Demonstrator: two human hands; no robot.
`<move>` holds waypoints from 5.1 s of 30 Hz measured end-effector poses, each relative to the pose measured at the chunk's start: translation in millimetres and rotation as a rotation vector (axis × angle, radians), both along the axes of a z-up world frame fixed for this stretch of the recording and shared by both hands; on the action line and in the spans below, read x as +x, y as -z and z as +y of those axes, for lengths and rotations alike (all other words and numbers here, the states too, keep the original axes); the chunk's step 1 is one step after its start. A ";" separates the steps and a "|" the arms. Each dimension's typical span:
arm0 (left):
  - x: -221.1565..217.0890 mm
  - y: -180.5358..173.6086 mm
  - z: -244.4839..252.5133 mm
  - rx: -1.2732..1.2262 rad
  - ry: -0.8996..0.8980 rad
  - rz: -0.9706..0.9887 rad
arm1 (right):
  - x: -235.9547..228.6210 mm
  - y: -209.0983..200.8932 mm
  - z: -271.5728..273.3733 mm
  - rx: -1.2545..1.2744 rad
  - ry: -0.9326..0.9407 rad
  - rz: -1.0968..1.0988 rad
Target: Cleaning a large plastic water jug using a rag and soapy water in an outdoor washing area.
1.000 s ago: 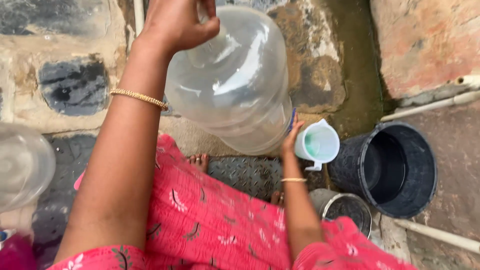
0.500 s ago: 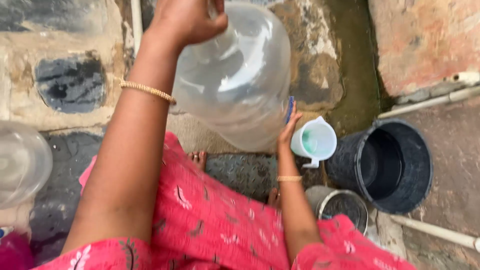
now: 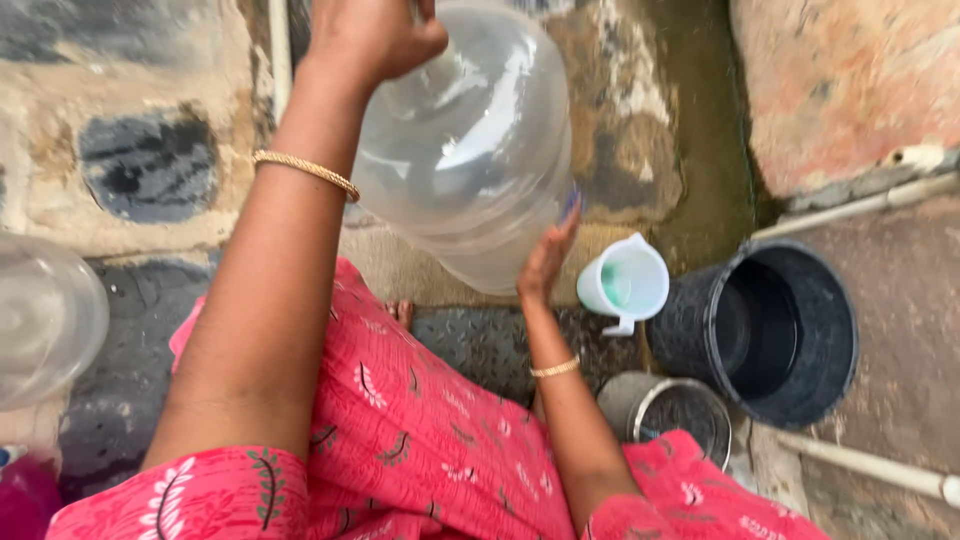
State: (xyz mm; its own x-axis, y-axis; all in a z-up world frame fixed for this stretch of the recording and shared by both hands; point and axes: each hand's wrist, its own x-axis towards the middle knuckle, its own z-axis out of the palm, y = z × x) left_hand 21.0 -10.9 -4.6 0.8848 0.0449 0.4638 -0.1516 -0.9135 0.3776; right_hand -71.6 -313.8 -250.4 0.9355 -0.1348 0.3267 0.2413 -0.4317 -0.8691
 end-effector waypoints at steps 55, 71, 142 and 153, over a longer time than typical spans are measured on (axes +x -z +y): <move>-11.2 -25.1 -39.3 -0.111 -0.059 0.090 | -49.4 -125.2 80.4 -0.528 -0.121 -0.459; -22.3 -21.3 7.6 -0.143 -0.086 0.073 | -58.1 -108.2 95.7 -0.330 -0.118 -0.321; -12.4 -28.8 6.2 0.034 0.139 0.118 | 5.8 121.6 -80.7 0.897 0.180 0.746; -3.8 -39.4 1.6 0.003 -0.208 0.460 | 31.8 38.2 -68.0 1.041 0.221 0.641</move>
State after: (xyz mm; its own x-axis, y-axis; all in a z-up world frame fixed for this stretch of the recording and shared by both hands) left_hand 17.2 -9.3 34.8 0.9701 0.2410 0.0278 0.2153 -0.9079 0.3596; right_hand -39.8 -381.8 -288.6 0.8109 -0.2309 -0.5378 -0.3436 0.5561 -0.7567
